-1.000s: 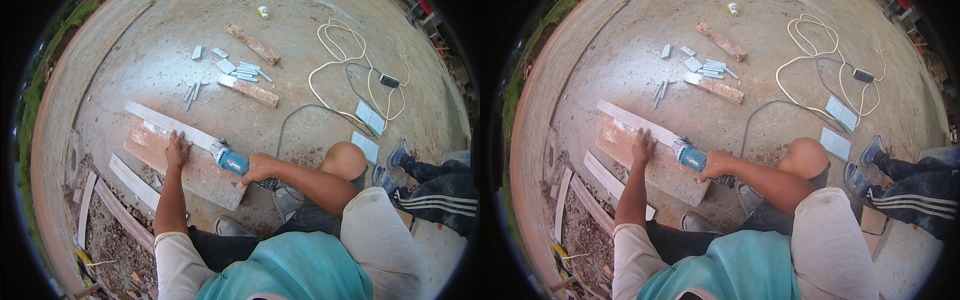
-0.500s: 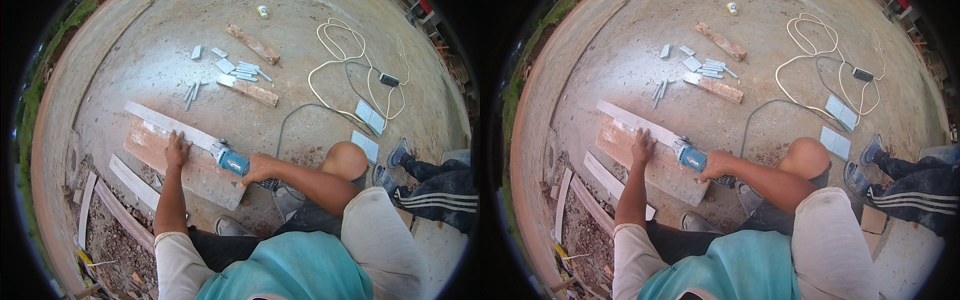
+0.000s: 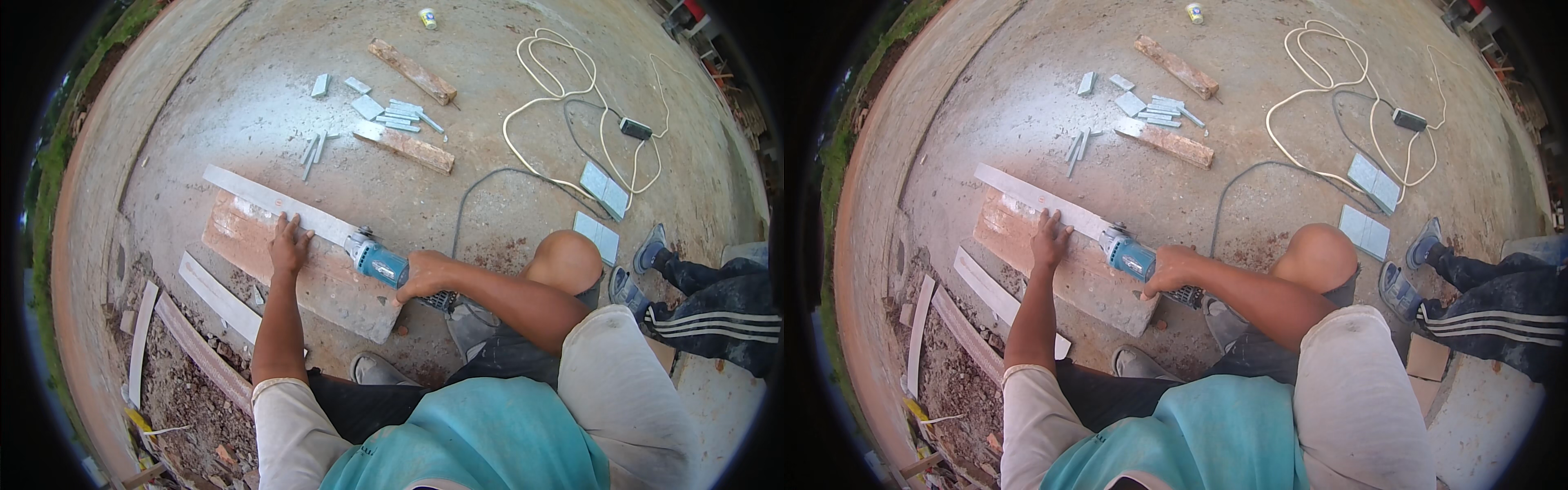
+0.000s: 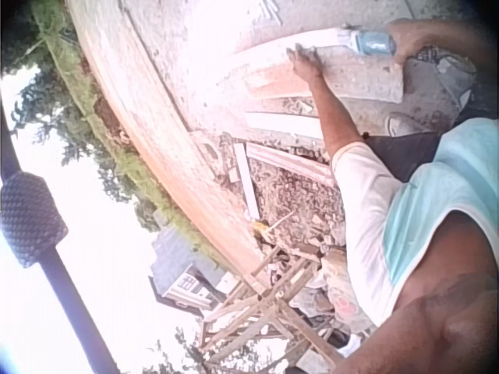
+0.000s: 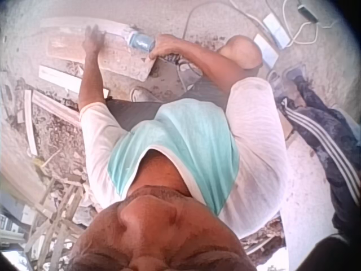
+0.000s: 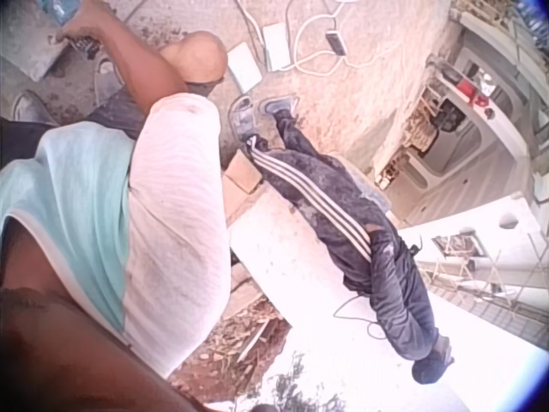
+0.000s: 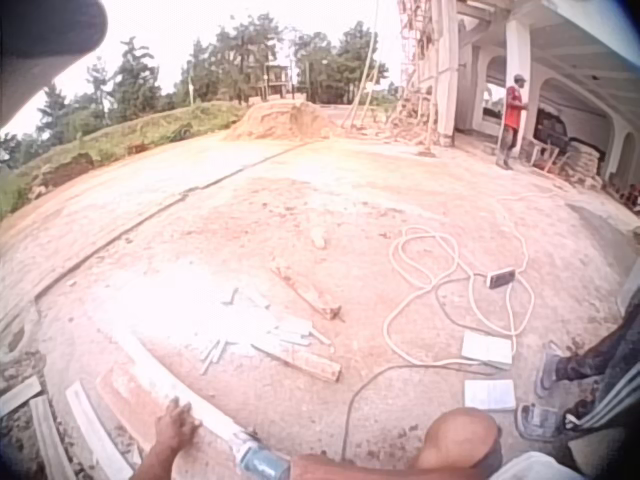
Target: The person uses a handheld grinder to cut a thin piece of stone or tile while holding it against a larger stone block for support.
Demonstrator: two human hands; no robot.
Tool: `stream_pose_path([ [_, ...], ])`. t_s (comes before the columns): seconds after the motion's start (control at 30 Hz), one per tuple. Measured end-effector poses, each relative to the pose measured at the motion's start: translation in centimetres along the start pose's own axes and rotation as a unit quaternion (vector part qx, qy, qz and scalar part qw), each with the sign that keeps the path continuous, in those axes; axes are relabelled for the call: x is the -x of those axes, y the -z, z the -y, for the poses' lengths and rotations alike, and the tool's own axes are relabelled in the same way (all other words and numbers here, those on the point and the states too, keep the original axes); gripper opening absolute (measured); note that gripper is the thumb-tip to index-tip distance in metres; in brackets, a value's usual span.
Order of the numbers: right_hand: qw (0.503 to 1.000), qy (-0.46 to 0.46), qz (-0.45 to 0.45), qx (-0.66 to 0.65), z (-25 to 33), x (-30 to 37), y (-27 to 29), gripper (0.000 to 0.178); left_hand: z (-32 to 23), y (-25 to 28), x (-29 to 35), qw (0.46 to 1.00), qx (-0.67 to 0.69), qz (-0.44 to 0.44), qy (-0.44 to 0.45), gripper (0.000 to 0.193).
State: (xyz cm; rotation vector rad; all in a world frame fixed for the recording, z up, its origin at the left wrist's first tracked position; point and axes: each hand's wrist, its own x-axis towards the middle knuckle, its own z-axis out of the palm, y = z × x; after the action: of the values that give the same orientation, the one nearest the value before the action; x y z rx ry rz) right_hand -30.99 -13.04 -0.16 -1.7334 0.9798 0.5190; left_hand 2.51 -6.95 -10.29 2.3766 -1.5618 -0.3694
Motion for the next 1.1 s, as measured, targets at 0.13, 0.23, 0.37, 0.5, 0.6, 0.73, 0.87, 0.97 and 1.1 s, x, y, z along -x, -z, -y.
stream_pose_path([
  [0.13,1.000,0.001,-0.002,0.002,-0.1,-0.1,-0.1,0.077,0.1,-0.1,0.0,1.000,-0.002,-0.003,0.003,0.056],
  [0.23,1.000,0.006,-0.003,0.001,-0.2,-0.1,-0.2,0.077,0.1,-0.1,0.0,1.000,0.010,-0.003,0.002,0.056],
  [0.37,1.000,0.003,-0.002,0.004,-0.2,0.0,-0.2,0.078,0.1,-0.1,0.0,1.000,0.004,-0.002,0.000,0.056],
  [0.5,1.000,0.006,-0.002,-0.003,-0.3,0.2,-0.2,0.077,0.0,0.0,0.0,1.000,-0.015,-0.009,-0.008,0.056],
  [0.6,1.000,0.004,0.001,-0.003,-0.4,0.2,-0.3,0.074,-0.1,0.1,0.0,1.000,-0.006,-0.001,0.000,0.056],
  [0.73,1.000,0.005,-0.004,-0.009,-0.4,0.5,-0.3,0.073,0.0,0.1,0.1,1.000,0.004,-0.011,-0.007,0.056],
  [0.87,1.000,0.006,0.001,-0.013,-0.2,1.3,-0.9,0.072,0.5,-0.1,1.0,1.000,0.006,0.000,-0.001,0.057],
  [0.97,1.000,0.011,-0.020,-0.008,0.0,1.4,-1.1,0.072,0.6,-0.1,0.8,1.000,0.006,0.001,-0.002,0.058],
  [1.1,1.000,-0.004,-0.019,-0.017,0.7,-0.1,-0.2,0.071,0.2,0.0,0.2,1.000,-0.010,-0.012,-0.024,0.058],
])
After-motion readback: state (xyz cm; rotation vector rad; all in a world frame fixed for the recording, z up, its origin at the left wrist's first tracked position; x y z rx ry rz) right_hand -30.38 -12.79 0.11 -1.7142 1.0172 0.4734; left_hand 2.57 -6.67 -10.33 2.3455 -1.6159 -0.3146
